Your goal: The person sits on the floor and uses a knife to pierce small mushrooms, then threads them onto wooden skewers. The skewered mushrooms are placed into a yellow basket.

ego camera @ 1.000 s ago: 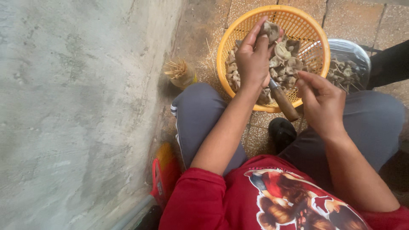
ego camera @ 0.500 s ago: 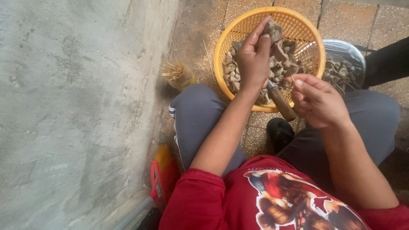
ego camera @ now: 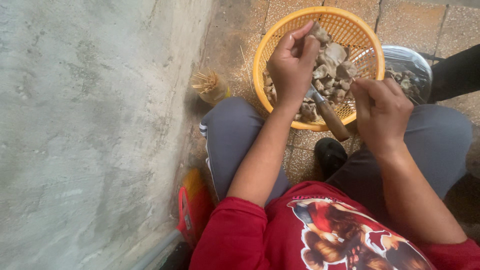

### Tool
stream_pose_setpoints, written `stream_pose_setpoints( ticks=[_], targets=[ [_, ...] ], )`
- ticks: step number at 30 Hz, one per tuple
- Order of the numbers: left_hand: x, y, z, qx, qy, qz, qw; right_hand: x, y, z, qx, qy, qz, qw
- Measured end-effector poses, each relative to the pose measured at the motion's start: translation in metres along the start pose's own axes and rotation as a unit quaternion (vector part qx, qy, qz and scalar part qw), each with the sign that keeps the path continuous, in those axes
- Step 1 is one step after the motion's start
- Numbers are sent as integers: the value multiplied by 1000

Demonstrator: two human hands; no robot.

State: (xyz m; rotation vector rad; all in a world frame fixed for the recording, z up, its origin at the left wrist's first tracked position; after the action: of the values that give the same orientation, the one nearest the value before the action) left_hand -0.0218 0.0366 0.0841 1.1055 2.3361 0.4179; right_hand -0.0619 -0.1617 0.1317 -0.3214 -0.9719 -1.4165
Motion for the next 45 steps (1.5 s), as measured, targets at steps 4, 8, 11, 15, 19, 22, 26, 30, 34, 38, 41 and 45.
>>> stream_pose_setpoints(
  ticks=[4,8,11,15,19,22,26,30,34,38,41,45],
  targets=[
    [2,2,-4,9,109,23,994,1,-4,6,18,-9,7,1000],
    [3,6,-10,-26,77,22,996,6,-3,9,12,4,30,999],
    [3,5,-14,-57,106,30,992,7,-3,7,4,19,39,999],
    [2,3,-19,-63,127,45,989,4,-3,-3,-66,42,75,994],
    [-2,6,-25,-73,145,67,984,-9,-1,-17,-211,220,175,936],
    [-6,6,-28,-59,121,56,989,-17,1,-28,-295,367,259,843],
    [-6,4,-27,-29,106,53,993,-22,3,-47,-366,411,305,777],
    [-6,3,-24,-27,107,66,992,-28,3,-59,-383,490,373,688],
    [-7,1,-18,1,93,74,993,-29,4,-61,-380,549,403,626],
    [-4,0,-12,7,-13,24,1000,-26,9,-52,-351,462,343,738],
    [0,0,-8,5,-1,14,1000,-16,13,-33,-194,247,209,926],
    [0,-1,-2,40,5,-3,999,-2,9,-10,-49,6,33,998]
  ],
)
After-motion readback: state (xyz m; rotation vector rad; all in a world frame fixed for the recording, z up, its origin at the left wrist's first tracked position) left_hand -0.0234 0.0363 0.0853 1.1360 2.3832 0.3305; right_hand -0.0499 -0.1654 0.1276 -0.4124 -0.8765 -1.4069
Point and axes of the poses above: each hand's wrist, its own y-axis towards the middle knuckle, its own x-axis out of the back of the hand, z = x × y, the point moved 3 cm from there along y, towards the middle knuckle, and after that the axes turned 14 degrees about -x, right-handed, at the moved point
